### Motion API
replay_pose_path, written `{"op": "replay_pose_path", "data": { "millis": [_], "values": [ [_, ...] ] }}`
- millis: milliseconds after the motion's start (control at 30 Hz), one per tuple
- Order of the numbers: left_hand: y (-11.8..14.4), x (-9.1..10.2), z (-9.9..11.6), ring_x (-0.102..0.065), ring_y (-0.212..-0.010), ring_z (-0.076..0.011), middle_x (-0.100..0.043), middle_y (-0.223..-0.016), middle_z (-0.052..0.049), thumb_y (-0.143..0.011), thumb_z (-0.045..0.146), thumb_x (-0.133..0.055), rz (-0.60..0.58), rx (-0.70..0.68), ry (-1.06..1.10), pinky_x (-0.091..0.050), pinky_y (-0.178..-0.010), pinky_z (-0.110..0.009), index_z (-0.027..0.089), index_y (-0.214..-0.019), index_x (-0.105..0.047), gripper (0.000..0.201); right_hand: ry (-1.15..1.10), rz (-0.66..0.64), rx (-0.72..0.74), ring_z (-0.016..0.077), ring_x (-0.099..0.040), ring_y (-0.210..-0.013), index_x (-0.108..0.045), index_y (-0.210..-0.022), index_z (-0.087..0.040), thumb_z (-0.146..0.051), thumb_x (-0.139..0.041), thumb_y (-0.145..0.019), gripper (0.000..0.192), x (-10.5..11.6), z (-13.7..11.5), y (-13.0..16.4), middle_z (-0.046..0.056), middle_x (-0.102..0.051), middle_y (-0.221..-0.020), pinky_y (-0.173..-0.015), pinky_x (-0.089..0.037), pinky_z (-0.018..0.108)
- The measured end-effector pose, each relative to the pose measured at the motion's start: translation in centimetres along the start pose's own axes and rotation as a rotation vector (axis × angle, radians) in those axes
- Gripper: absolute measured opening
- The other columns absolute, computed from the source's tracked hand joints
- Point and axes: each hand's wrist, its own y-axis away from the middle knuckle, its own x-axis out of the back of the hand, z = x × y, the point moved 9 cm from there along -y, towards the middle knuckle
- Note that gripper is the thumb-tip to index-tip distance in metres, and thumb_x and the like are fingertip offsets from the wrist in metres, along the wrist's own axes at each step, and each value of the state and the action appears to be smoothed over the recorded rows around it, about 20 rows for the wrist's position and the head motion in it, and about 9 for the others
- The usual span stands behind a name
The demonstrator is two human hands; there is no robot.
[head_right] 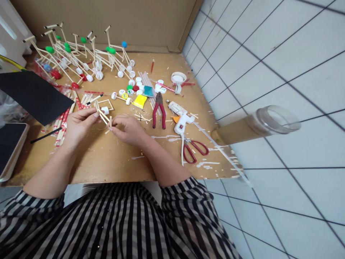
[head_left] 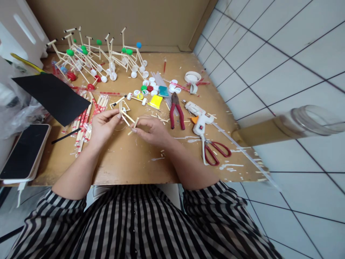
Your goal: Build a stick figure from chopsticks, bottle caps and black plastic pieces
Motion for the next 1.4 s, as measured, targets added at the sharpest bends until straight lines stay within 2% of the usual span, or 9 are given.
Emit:
{"op": "replay_pose_path", "data": {
  "millis": [533, 867, 1400],
  "values": [
    [0.21, -0.19, 0.02, -0.071, -0.065, -0.0170, -0.078, -0.072, -0.004, -0.053, 0.037, -0.090, -0.010, 0.044, -0.019, -0.061, -0.066, -0.029, 0.017, -0.077, -0.081, 0.032, -0.016, -0.005, -0.027, 0.0150, -0.066, -0.082, -0.066, -0.082, -0.019, -0.027, -0.056, -0.093, 0.017, -0.06, 0.41, -0.04, 0.005, -0.073, -0.086, -0.081, -0.050, 0.032],
    [0.28, 0.03, -0.30, -0.072, -0.066, -0.0181, -0.078, -0.075, -0.005, -0.060, 0.028, -0.087, 0.013, 0.079, -0.037, -0.061, -0.069, -0.031, 0.016, -0.078, -0.080, 0.022, -0.026, -0.008, -0.060, 0.0159, -0.066, -0.083, -0.067, -0.082, -0.020, -0.029, -0.058, -0.092, 0.016, -0.08, 0.61, -0.03, 0.005, -0.074, -0.087, -0.082, -0.051, 0.033],
    [0.23, -0.16, -0.02, -0.070, -0.062, -0.0154, -0.078, -0.071, -0.004, -0.056, 0.031, -0.089, -0.008, 0.028, -0.005, -0.060, -0.064, -0.027, 0.017, -0.076, -0.081, 0.025, -0.015, -0.016, -0.063, 0.0142, -0.065, -0.079, -0.067, -0.081, -0.020, -0.028, -0.058, -0.093, 0.017, -0.12, 0.56, -0.04, 0.004, -0.073, -0.085, -0.079, -0.050, 0.031]
  ]
}}
